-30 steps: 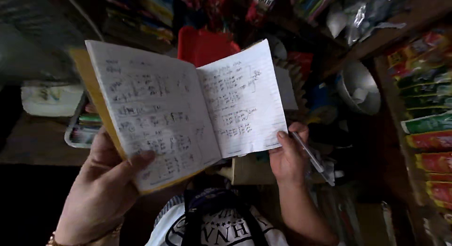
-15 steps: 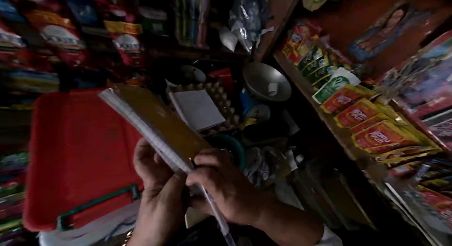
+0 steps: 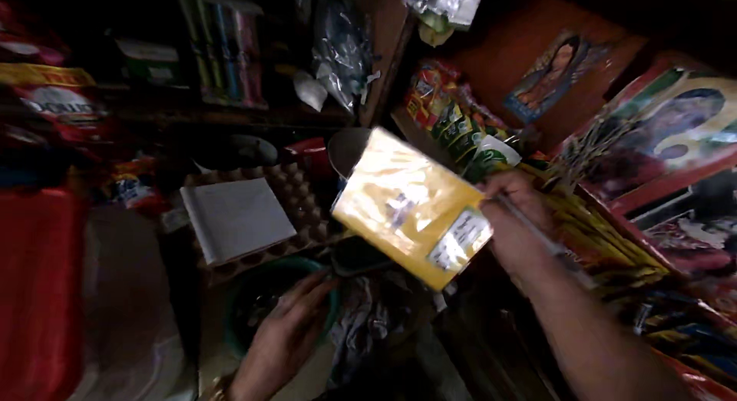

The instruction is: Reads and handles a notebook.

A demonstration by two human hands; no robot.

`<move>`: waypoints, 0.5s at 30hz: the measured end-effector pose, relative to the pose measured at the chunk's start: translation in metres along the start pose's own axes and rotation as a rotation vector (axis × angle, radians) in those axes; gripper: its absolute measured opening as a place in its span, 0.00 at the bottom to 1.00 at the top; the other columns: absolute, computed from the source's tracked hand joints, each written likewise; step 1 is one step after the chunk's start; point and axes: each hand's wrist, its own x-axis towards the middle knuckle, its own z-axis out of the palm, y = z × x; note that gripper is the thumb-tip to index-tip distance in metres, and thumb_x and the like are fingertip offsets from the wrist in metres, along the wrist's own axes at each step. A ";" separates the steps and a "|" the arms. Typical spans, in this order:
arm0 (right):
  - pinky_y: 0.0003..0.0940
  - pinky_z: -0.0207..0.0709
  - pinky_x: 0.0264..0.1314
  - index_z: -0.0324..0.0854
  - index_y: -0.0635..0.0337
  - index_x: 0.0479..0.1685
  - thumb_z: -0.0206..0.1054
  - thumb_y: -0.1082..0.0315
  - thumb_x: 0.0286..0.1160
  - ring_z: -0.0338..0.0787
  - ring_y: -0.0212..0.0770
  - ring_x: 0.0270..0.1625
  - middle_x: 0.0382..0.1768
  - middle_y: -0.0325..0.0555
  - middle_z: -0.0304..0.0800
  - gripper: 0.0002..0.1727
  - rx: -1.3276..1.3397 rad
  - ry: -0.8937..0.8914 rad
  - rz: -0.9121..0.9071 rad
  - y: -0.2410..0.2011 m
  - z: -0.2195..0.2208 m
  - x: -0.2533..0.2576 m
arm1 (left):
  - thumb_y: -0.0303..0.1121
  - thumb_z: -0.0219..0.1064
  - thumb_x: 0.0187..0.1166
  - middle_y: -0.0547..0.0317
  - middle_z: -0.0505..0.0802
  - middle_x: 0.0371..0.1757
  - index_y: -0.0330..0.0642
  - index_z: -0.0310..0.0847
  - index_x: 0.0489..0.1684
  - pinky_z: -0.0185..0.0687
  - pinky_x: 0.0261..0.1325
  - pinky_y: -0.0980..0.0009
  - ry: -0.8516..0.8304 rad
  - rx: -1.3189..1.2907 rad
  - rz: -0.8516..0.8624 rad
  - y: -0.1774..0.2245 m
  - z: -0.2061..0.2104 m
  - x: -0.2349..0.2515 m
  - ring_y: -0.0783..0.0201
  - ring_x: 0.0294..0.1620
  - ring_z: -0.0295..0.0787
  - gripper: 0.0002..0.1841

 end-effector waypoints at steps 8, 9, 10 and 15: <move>0.40 0.73 0.72 0.76 0.75 0.58 0.55 0.74 0.78 0.79 0.54 0.70 0.64 0.71 0.79 0.15 -0.681 0.366 -0.182 0.033 -0.090 0.141 | 0.35 0.61 0.86 0.43 0.84 0.77 0.41 0.85 0.70 0.61 0.81 0.31 -0.078 0.424 -0.346 -0.070 -0.003 -0.094 0.31 0.83 0.70 0.18; 0.43 0.69 0.77 0.78 0.75 0.60 0.56 0.75 0.77 0.75 0.59 0.76 0.69 0.74 0.76 0.17 -0.733 0.376 -0.162 0.037 -0.094 0.163 | 0.34 0.60 0.86 0.42 0.84 0.76 0.39 0.85 0.69 0.59 0.82 0.31 -0.099 0.443 -0.376 -0.071 0.000 -0.098 0.30 0.83 0.70 0.18; 0.44 0.66 0.80 0.78 0.74 0.63 0.56 0.76 0.76 0.72 0.61 0.79 0.72 0.75 0.73 0.18 -0.772 0.377 -0.136 0.042 -0.097 0.182 | 0.33 0.61 0.85 0.41 0.84 0.76 0.38 0.85 0.68 0.55 0.84 0.30 -0.126 0.451 -0.400 -0.071 0.003 -0.101 0.30 0.83 0.69 0.18; 0.48 0.68 0.81 0.75 0.75 0.64 0.51 0.75 0.82 0.73 0.63 0.79 0.75 0.78 0.69 0.18 -0.747 0.262 -0.214 0.110 -0.103 0.244 | 0.40 0.59 0.87 0.45 0.87 0.73 0.42 0.88 0.66 0.47 0.85 0.26 -0.103 0.525 -0.395 -0.080 0.020 -0.107 0.37 0.82 0.74 0.19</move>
